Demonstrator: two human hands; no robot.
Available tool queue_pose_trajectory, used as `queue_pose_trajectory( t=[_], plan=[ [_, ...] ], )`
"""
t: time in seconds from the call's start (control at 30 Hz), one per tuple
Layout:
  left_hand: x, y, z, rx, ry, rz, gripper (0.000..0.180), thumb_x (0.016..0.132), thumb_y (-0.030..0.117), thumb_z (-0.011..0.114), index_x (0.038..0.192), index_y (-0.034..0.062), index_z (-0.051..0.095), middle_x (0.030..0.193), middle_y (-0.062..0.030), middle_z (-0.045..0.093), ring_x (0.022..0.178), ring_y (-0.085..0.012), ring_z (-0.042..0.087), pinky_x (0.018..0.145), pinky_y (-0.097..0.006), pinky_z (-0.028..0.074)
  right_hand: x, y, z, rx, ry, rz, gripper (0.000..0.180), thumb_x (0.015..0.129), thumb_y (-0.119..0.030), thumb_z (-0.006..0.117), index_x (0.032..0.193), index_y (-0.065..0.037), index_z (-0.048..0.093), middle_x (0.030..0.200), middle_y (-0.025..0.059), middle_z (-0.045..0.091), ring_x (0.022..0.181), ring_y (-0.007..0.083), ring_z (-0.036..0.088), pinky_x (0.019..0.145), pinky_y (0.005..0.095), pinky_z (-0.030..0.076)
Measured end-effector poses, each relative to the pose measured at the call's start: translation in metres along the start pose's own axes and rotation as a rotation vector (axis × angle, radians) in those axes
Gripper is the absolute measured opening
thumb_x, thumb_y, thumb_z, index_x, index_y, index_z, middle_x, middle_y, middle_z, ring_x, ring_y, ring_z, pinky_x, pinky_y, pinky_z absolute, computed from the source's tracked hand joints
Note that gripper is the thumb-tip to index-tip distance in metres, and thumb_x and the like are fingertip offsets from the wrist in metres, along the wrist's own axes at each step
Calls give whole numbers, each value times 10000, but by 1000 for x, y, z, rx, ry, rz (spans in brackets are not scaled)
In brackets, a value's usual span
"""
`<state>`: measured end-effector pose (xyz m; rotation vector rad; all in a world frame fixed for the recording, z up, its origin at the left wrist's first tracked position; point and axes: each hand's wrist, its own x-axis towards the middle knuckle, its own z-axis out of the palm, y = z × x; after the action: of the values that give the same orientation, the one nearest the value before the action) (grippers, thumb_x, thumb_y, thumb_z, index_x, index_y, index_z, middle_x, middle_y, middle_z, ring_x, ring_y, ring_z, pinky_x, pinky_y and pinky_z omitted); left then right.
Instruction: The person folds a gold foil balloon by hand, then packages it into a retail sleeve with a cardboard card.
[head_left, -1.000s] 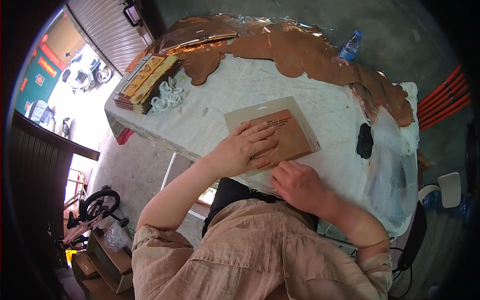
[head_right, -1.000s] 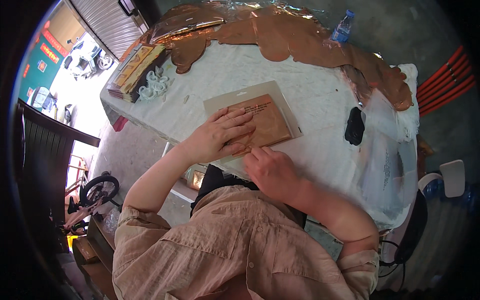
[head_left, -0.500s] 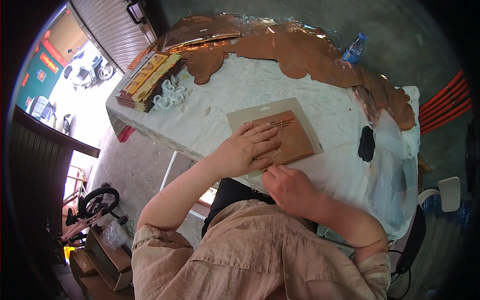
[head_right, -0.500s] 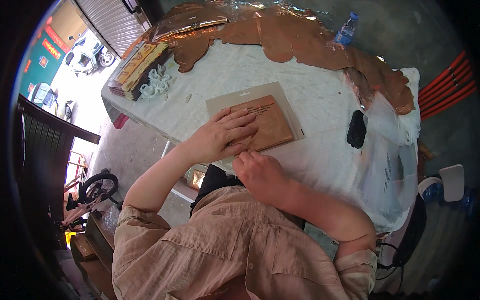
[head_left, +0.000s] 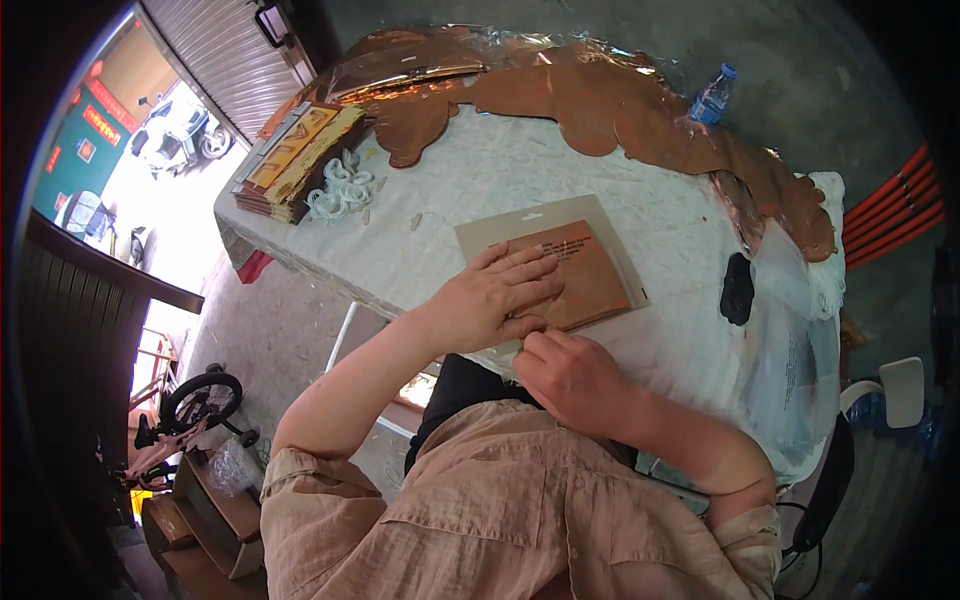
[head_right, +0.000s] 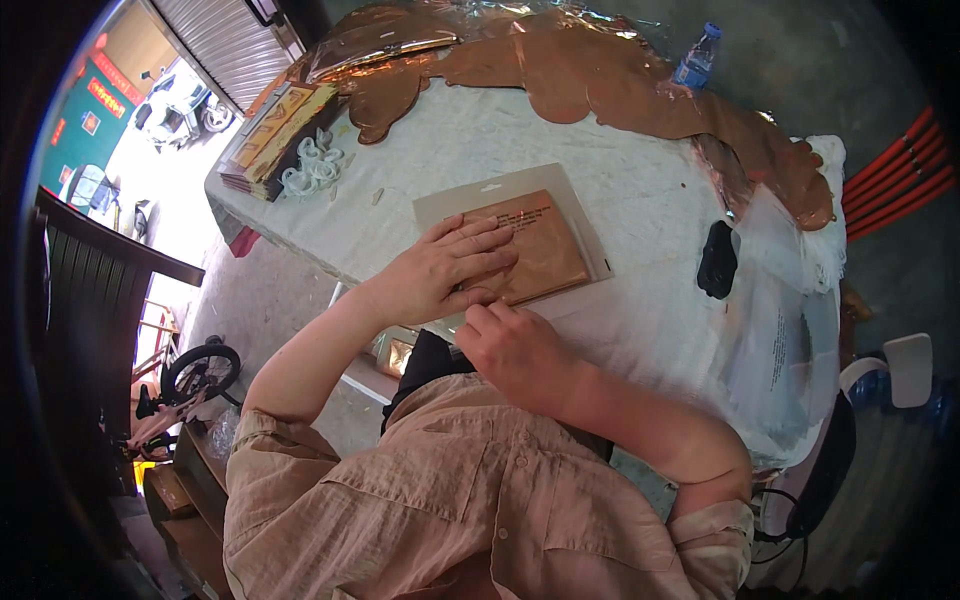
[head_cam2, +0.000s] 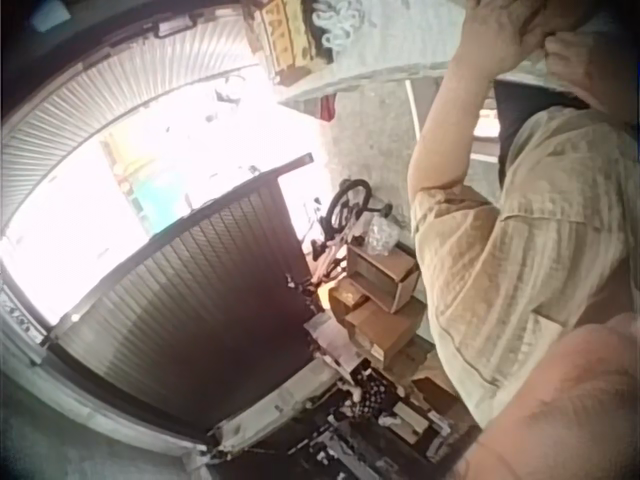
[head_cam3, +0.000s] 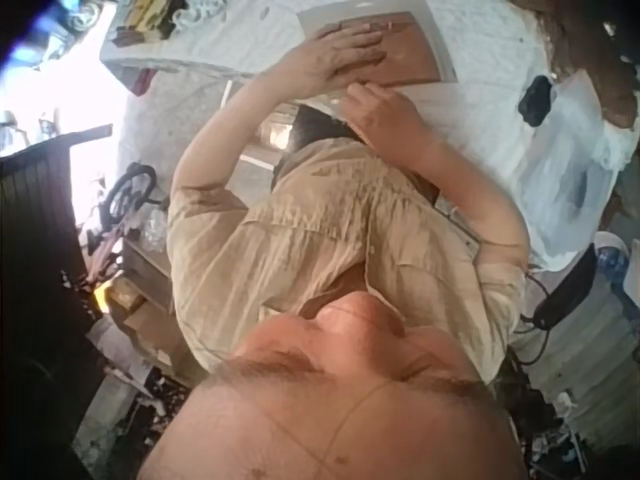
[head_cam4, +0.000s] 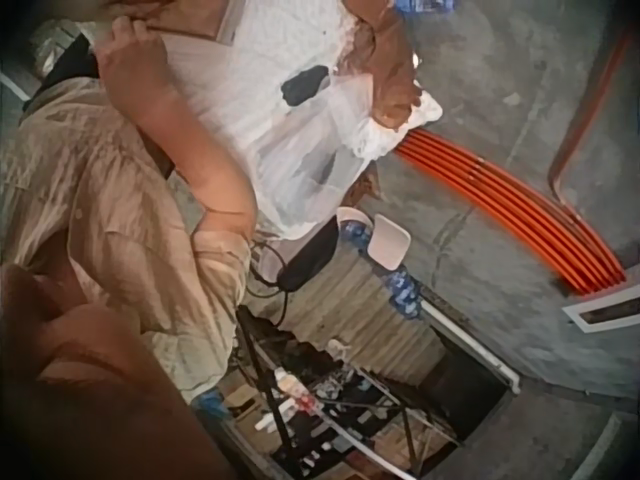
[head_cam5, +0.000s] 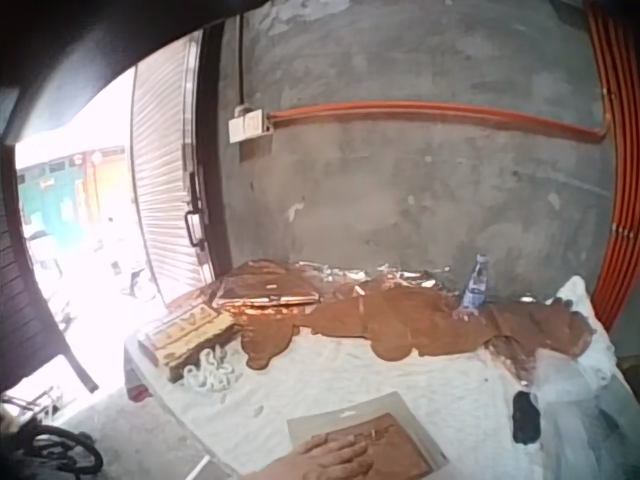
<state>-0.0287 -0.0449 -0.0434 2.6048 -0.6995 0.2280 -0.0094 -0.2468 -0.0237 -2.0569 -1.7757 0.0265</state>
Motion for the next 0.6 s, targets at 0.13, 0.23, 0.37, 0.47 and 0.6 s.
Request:
queue_pose_trajectory(
  t=[0.13,0.23,0.37,0.47,0.6],
  plan=[
    [4,-7,3,0,-9,12,464,869,289,614,1291,125,514,1415,-99,440,1365,-256,344,1109,-475,248,4,9,-4,-1,4,12,153,740,-47,645,808,-47,507,848,109,504,813,268,561,691,367,476],
    [10,-11,4,-2,2,38,451,866,270,620,1280,124,518,1407,-98,445,1365,-255,344,1106,-480,255,6,14,-3,-25,40,31,142,737,-38,641,801,-45,515,840,110,517,807,270,571,686,369,478],
    [12,-9,3,-12,-33,18,462,870,254,610,1300,114,514,1434,-97,419,1374,-265,327,1121,-474,236,9,10,-6,-75,-98,105,160,719,-54,649,824,-42,529,824,114,532,789,277,587,699,380,481],
    [11,-10,6,-4,7,26,465,854,261,625,1285,123,519,1411,-93,443,1367,-256,340,1112,-479,250,12,13,-6,-135,-138,45,188,706,-71,656,834,-36,524,827,116,534,784,283,590,704,376,483],
    [13,-9,3,-16,-54,14,475,871,228,607,1321,112,509,1463,-99,387,1386,-270,308,1134,-467,219,12,21,-11,-67,-89,-69,200,703,-73,648,834,-24,505,861,131,528,783,295,587,720,370,487]
  ],
)
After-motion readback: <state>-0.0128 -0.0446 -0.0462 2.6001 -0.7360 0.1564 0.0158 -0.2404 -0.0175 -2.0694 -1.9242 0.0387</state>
